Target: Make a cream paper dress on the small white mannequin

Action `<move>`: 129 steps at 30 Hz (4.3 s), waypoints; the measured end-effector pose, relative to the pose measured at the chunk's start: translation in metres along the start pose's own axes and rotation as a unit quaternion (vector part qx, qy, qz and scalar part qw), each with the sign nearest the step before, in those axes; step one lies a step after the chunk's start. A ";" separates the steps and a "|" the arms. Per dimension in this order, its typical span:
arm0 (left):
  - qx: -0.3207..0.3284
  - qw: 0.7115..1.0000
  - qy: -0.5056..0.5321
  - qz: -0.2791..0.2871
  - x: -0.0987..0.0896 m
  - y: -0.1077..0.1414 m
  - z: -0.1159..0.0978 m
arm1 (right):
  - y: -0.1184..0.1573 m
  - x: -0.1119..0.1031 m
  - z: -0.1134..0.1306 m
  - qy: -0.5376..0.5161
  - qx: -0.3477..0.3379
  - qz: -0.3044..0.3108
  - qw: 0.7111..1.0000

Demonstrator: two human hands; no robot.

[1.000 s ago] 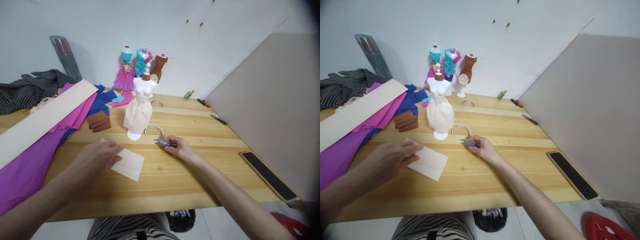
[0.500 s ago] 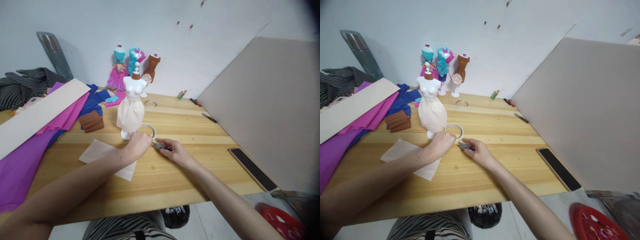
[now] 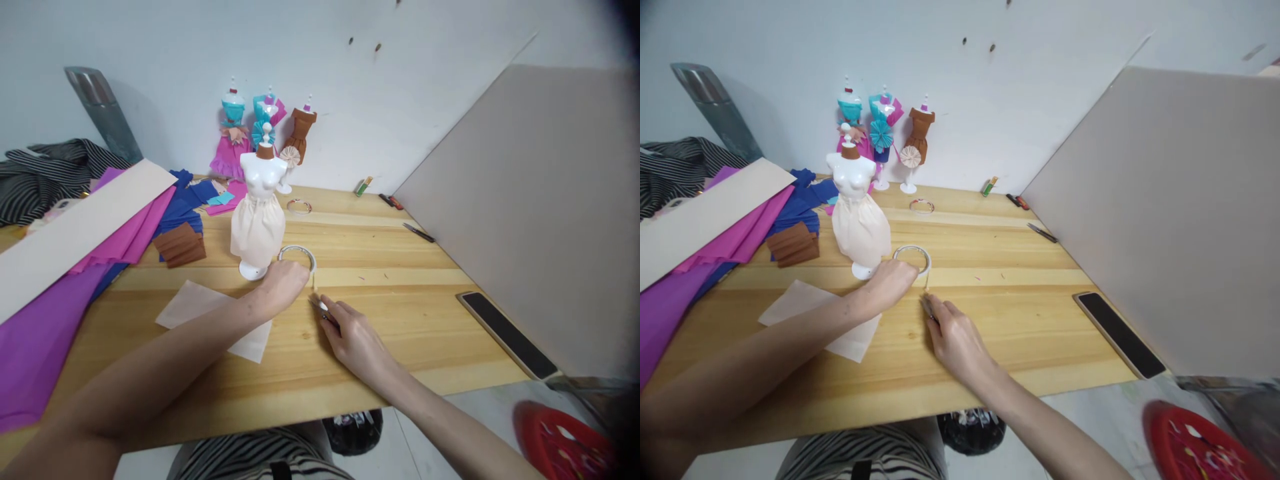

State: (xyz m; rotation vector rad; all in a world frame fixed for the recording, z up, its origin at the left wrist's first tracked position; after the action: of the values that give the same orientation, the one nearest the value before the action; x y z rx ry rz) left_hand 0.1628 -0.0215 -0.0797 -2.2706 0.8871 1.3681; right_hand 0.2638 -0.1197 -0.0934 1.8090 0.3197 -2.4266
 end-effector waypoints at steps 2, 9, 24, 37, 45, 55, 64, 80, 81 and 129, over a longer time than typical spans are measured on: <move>-0.011 0.999 -0.032 0.003 -0.002 -0.001 -0.001 | 0.008 0.001 0.005 -0.002 -0.017 0.002 1.000; -0.011 0.996 -0.082 -0.012 -0.011 0.000 -0.005 | 0.018 -0.009 0.011 -0.040 -0.024 0.008 0.999; -0.051 0.998 -0.036 0.007 -0.042 0.080 0.008 | 0.004 -0.012 0.004 -0.118 0.034 0.073 0.990; -0.303 0.948 -0.055 -0.081 -0.067 0.164 0.124 | -0.047 0.020 0.054 -0.153 -0.052 0.114 0.980; -0.285 0.939 0.075 -0.178 -0.062 0.172 0.130 | -0.059 0.029 0.061 -0.076 -0.039 0.122 0.989; -0.212 0.962 0.093 -0.147 -0.059 0.159 0.138 | -0.051 0.029 0.059 -0.042 -0.072 0.089 0.993; -0.200 0.937 0.229 -0.173 -0.056 0.164 0.151 | -0.044 0.025 0.062 -0.046 -0.171 -0.004 0.984; -0.194 0.940 0.218 -0.173 -0.061 0.169 0.151 | -0.051 0.020 0.056 -0.183 -0.130 -0.063 0.972; -0.187 0.943 0.211 -0.179 -0.062 0.169 0.151 | -0.051 0.019 0.058 -0.182 -0.136 -0.065 0.972; 0.064 0.996 -0.011 -0.056 -0.029 0.162 0.096 | -0.033 0.019 0.067 -0.009 -0.329 -0.014 0.944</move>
State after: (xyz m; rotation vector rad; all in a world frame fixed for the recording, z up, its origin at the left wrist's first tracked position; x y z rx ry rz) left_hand -0.0188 -0.0767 -0.0958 -2.1701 0.8035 1.2500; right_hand 0.1885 -0.1014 -0.0896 1.4725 1.0140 -1.9892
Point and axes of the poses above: each hand's wrist, its own y-axis away from the middle knuckle, its own x-axis out of the palm, z = x × y, the point moved 6 cm from there along -y, towards the middle knuckle, and after that the axes turned 11 degrees about y, right-handed, at the moved point
